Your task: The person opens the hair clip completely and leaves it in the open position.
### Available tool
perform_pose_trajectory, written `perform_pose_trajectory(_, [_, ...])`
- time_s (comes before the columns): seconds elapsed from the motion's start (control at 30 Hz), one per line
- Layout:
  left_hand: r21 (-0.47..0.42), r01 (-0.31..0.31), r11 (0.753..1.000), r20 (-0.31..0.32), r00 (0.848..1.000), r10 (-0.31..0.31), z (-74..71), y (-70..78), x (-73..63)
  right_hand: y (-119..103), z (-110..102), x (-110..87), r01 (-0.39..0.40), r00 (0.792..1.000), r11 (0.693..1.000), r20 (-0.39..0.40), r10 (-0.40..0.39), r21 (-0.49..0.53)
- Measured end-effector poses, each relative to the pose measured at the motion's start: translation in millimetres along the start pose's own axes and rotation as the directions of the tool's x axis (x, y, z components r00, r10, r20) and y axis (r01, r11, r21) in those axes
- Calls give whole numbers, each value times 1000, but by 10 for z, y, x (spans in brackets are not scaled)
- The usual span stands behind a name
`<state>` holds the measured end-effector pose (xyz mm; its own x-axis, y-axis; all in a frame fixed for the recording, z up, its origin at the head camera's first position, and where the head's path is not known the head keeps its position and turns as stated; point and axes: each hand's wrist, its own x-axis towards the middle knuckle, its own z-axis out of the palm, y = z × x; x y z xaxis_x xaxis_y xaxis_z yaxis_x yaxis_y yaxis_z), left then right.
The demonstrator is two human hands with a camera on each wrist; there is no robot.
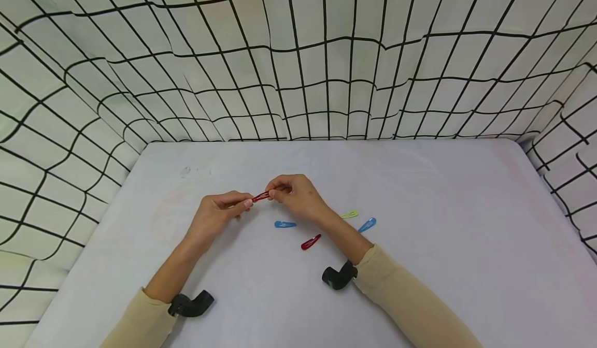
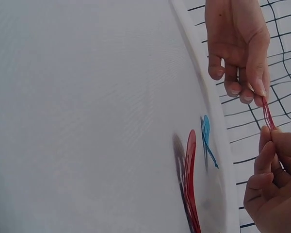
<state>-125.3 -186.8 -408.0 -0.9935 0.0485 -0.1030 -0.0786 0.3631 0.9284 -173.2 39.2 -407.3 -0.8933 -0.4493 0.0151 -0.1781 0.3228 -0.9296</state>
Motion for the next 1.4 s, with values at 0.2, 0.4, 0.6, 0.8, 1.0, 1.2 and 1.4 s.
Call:
perform_pose_trajectory(0.2, [7,-25,1000,-12,1000,25,16,-7,14,27,10,6,4,1000,1000,-3,-4,-3])
perform_pose_trajectory(0.4, [4,-48,999,-26,998,48,48,-20,28,25,18,-3,6,1000,1000,-19,-6,-17])
perform_pose_trajectory(0.6, [10,-52,999,-27,998,52,63,-21,26,22,24,-19,-13,1000,1000,-25,13,-12])
perform_pose_trajectory(0.8, [18,-45,999,-24,999,45,60,-32,28,25,42,-23,-3,1000,1000,-23,3,-8])
perform_pose_trajectory(1.0, [16,-41,999,-36,998,41,45,-46,26,27,56,-17,12,1000,1000,-15,-12,-3])
perform_pose_trajectory(1.2, [28,-51,998,-42,998,52,45,-47,27,42,62,-12,4,1000,1000,-21,-4,-2])
perform_pose_trajectory(1.4, [11,-30,1000,-56,998,30,39,-59,19,58,81,-3,10,1000,1000,-25,-9,17])
